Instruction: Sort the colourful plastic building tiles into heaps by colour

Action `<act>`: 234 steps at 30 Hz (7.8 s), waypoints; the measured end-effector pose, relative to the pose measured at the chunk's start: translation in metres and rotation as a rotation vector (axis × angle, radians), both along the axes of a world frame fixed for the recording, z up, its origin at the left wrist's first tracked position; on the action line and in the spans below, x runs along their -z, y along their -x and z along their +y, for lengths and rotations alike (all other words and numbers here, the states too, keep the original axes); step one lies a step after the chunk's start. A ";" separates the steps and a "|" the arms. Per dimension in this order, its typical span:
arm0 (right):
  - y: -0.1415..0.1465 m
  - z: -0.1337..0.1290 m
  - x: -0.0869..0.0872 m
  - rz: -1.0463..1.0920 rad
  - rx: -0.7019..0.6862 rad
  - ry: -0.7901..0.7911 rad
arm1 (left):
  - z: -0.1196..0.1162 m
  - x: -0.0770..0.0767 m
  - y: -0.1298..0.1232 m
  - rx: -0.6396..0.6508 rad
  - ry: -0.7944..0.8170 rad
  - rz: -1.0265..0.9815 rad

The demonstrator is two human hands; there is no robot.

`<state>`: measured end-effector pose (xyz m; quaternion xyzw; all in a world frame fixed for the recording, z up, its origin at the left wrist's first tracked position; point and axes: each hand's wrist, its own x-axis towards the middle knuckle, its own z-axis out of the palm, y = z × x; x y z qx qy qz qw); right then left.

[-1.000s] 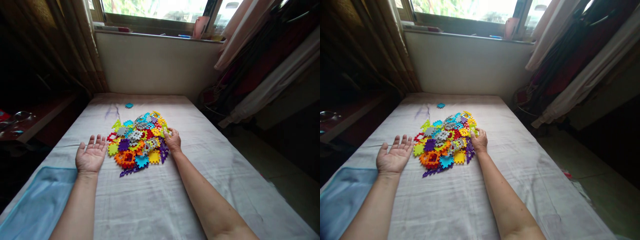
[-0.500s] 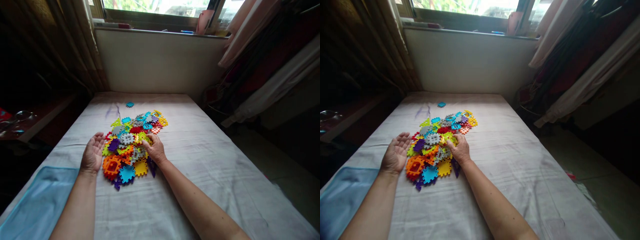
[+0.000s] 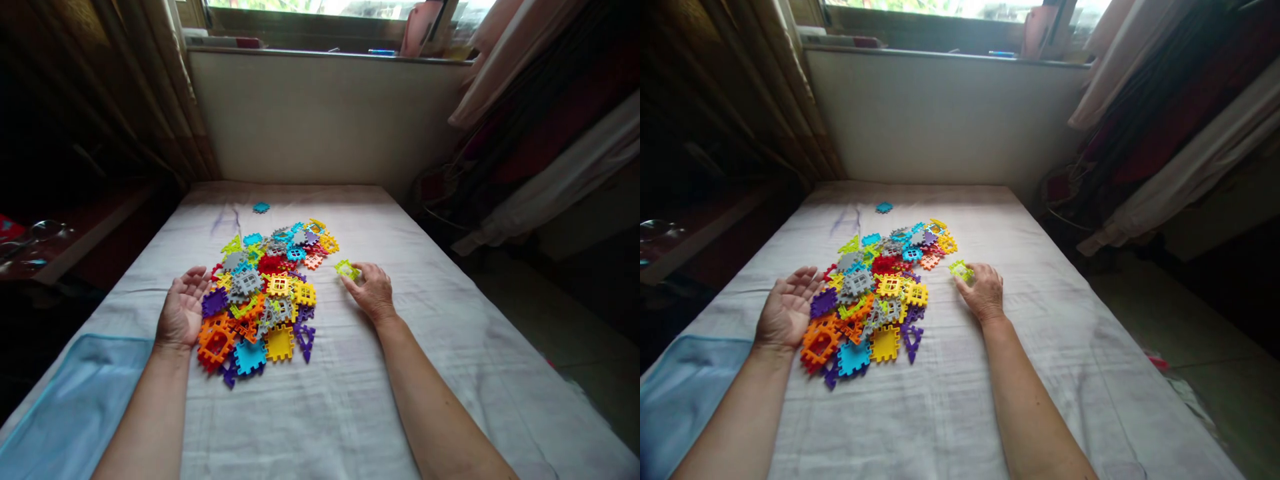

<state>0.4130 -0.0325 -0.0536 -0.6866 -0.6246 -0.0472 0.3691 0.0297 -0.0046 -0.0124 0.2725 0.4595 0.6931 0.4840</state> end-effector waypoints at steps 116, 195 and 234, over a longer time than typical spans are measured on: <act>-0.003 0.004 -0.007 0.011 0.247 0.208 | 0.003 0.008 0.010 0.032 -0.025 -0.021; 0.054 0.006 -0.026 0.091 -0.418 0.033 | 0.004 0.000 0.004 -0.028 0.027 -0.079; 0.036 -0.082 -0.011 -0.214 0.053 0.125 | -0.033 0.001 0.014 -0.038 0.018 -0.239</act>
